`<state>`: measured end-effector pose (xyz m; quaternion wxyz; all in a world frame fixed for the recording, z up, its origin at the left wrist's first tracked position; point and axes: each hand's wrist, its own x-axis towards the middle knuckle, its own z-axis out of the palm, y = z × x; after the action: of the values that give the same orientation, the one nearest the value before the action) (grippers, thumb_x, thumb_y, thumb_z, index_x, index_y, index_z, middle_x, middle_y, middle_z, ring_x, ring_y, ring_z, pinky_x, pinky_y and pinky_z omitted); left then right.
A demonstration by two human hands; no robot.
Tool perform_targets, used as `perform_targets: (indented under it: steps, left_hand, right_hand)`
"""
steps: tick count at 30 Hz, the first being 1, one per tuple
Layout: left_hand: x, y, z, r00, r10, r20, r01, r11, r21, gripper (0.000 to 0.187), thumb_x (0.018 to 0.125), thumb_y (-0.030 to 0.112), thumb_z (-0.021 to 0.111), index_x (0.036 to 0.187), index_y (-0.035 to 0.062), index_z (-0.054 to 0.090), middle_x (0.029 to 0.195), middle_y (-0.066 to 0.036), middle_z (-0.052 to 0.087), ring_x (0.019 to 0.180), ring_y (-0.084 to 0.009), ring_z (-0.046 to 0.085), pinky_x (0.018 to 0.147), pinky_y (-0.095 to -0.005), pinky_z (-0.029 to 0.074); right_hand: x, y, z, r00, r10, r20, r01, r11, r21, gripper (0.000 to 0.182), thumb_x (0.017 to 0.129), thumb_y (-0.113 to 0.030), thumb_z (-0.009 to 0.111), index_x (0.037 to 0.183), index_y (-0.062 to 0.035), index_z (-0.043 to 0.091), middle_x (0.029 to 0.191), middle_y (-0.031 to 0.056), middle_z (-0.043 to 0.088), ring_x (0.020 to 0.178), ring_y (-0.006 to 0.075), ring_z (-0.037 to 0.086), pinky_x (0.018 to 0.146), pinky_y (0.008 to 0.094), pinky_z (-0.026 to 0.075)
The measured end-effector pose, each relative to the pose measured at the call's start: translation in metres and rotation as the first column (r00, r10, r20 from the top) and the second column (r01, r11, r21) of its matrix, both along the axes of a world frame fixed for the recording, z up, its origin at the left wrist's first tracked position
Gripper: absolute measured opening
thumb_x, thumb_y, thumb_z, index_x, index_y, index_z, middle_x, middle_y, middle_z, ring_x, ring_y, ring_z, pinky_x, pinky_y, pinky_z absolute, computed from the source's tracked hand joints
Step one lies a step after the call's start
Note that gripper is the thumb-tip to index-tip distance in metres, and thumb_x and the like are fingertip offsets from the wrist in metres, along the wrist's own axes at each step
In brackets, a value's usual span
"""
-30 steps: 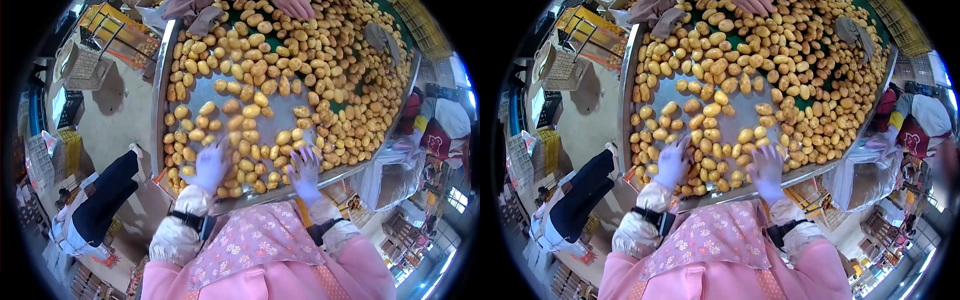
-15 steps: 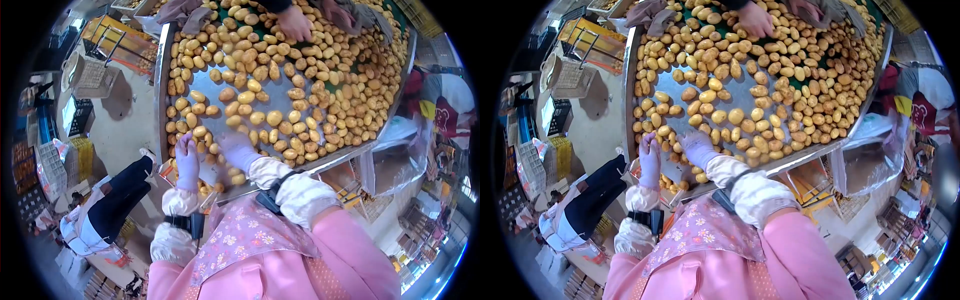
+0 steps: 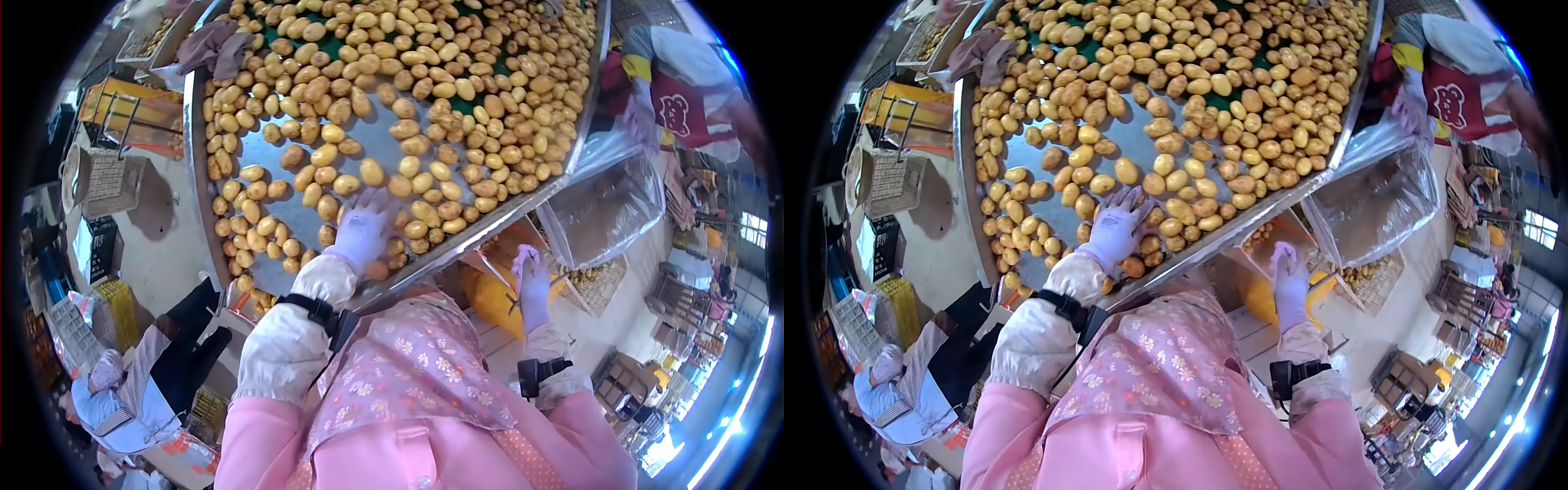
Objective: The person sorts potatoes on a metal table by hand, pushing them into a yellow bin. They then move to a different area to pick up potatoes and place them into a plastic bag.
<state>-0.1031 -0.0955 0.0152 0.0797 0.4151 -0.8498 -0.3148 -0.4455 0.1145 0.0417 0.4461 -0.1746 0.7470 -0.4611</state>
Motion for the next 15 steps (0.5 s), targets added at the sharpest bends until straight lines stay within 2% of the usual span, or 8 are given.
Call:
perform_targets:
  steps: [2,3,5,7,9,11,13,15]
  left_hand:
    - [-0.006,0.005,-0.004,0.988,-0.101,0.119,0.106,0.994,-0.032,0.058,0.09,0.025,0.065,0.145,0.0094,0.053,0.153,-0.02,0.047,0.142,-0.0409,0.042,0.12,-0.0556,0.028]
    - [-0.008,0.012,-0.004,0.988,-0.101,0.121,0.105,0.994,-0.032,0.058,0.09,0.025,0.065,0.145,0.0094,0.053,0.153,-0.02,0.047,0.142,-0.0409,0.042,0.12,-0.0556,0.028]
    - [0.001,0.045,0.0,0.999,0.003,0.034,0.0,0.997,-0.08,0.069,0.09,0.029,0.065,0.15,0.0011,0.044,0.154,-0.022,0.045,0.145,-0.0407,0.038,0.122,-0.0547,0.024]
    - [0.019,0.076,0.011,0.996,-0.056,0.072,0.062,0.993,-0.098,0.07,0.092,0.03,0.063,0.151,-0.0008,0.042,0.155,-0.022,0.043,0.147,-0.0395,0.036,0.124,-0.0538,0.021]
    - [0.057,0.097,0.002,0.985,-0.171,0.037,0.173,0.984,-0.043,0.062,0.092,0.028,0.062,0.149,0.0072,0.048,0.157,-0.019,0.043,0.147,-0.038,0.037,0.124,-0.0536,0.022]
    - [0.085,0.098,0.012,0.991,-0.121,0.053,0.121,0.993,0.004,0.059,0.092,0.026,0.062,0.148,0.0107,0.05,0.156,-0.018,0.043,0.146,-0.0376,0.038,0.124,-0.0532,0.023]
    - [0.114,0.103,0.015,0.995,-0.043,0.089,0.044,0.999,-0.011,0.054,0.09,0.021,0.064,0.144,0.0166,0.056,0.152,-0.017,0.047,0.143,-0.0368,0.042,0.121,-0.0522,0.029]
    - [0.138,0.11,0.023,0.982,0.043,0.186,-0.034,0.998,-0.053,0.051,0.09,0.019,0.065,0.14,0.0135,0.058,0.148,-0.018,0.051,0.14,-0.0372,0.046,0.119,-0.0522,0.032]
  right_hand:
    - [-0.02,0.008,-0.006,0.536,0.267,-0.801,-0.312,0.944,0.106,0.029,0.105,-0.015,0.055,0.132,-0.0055,0.061,0.104,0.0069,0.068,0.087,0.0168,0.064,0.072,0.0289,0.054]
    - [-0.029,0.008,-0.012,0.538,0.268,-0.799,-0.313,0.944,0.106,0.029,0.105,-0.015,0.055,0.132,-0.0055,0.061,0.104,0.0069,0.068,0.087,0.0168,0.064,0.072,0.0289,0.054]
    - [-0.015,-0.021,0.002,0.972,-0.095,-0.214,0.086,0.995,-0.051,0.031,0.105,-0.014,0.052,0.133,-0.004,0.062,0.114,0.0127,0.068,0.099,0.0265,0.065,0.09,0.0368,0.053]
    - [0.01,-0.065,-0.012,0.679,0.239,-0.694,-0.263,0.962,0.074,0.031,0.102,-0.011,0.054,0.131,-0.0039,0.063,0.118,0.0152,0.066,0.106,0.0337,0.064,0.097,0.0428,0.051]
    - [0.059,-0.129,0.0,0.397,0.226,-0.889,-0.568,0.822,-0.045,0.041,0.097,-0.008,0.059,0.138,-0.0064,0.057,0.128,0.0163,0.063,0.116,0.0328,0.061,0.104,0.0416,0.048]
    - [0.106,-0.164,-0.06,0.373,0.365,-0.853,-0.609,0.79,0.072,0.05,0.094,-0.012,0.06,0.144,-0.0115,0.052,0.141,0.0179,0.056,0.128,0.0351,0.054,0.111,0.047,0.042]
    - [0.185,-0.164,-0.017,-0.098,0.501,-0.86,-0.558,0.688,0.464,0.05,0.096,-0.022,0.058,0.145,-0.0158,0.052,0.151,0.0165,0.048,0.134,0.0399,0.05,0.115,0.0573,0.034]
    - [0.207,-0.155,-0.023,-0.325,0.688,-0.649,-0.77,0.206,0.604,0.05,0.096,-0.03,0.055,0.145,-0.0186,0.053,0.154,0.0137,0.046,0.139,0.0413,0.044,0.113,0.0656,0.029]
